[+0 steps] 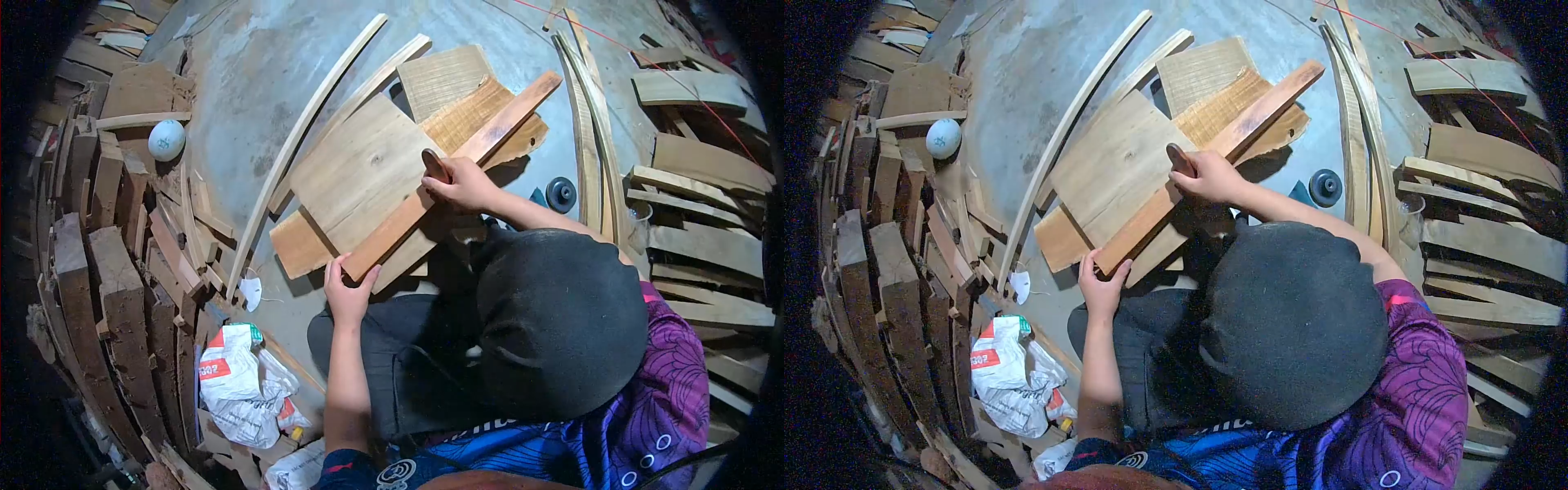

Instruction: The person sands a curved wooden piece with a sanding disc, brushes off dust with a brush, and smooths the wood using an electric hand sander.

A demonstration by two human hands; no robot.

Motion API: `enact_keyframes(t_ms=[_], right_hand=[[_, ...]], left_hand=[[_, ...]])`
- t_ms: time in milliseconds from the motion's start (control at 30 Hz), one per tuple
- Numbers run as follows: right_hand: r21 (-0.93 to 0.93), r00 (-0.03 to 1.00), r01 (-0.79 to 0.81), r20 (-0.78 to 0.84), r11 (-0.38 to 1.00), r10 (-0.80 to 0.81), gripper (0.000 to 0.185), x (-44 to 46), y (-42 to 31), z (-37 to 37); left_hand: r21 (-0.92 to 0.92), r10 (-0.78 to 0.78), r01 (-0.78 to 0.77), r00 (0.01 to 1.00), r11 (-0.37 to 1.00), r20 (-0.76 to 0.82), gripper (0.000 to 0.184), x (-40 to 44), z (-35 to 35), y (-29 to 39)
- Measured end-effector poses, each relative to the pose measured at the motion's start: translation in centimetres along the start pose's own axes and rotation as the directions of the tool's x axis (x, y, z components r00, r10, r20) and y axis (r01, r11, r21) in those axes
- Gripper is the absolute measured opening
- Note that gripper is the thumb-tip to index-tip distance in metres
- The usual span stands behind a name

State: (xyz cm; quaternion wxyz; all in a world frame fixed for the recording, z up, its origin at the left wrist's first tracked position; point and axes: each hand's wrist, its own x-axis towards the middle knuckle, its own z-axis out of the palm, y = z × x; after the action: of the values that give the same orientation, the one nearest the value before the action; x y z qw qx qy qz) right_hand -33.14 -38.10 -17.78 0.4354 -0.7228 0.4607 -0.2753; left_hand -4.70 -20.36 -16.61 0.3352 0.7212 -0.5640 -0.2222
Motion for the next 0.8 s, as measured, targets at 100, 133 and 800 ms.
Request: enact_keyframes(t_ms=[100,133,800], right_hand=[[-0.016,1.000,0.014,-0.011,1.000,-0.015,0.035,-0.1,0.1,-0.1],[-0.013,1.000,0.019,-0.015,1.000,-0.019,0.035,-0.1,0.3,0.0],[0.030,1.000,0.000,-0.003,1.000,0.000,0.037,-0.4,0.5,0.0]], left_hand=[[-0.019,-0.015,0.015,1.000,1.000,0.004,0.055,0.0,0.0,0.1],[-0.020,-0.006,0.006,1.000,1.000,0.007,0.054,0.1,0.0,0.1],[-0.006,-0.017,0.017,1.000,1.000,0.016,0.056,-0.2,0.0,-0.2]])
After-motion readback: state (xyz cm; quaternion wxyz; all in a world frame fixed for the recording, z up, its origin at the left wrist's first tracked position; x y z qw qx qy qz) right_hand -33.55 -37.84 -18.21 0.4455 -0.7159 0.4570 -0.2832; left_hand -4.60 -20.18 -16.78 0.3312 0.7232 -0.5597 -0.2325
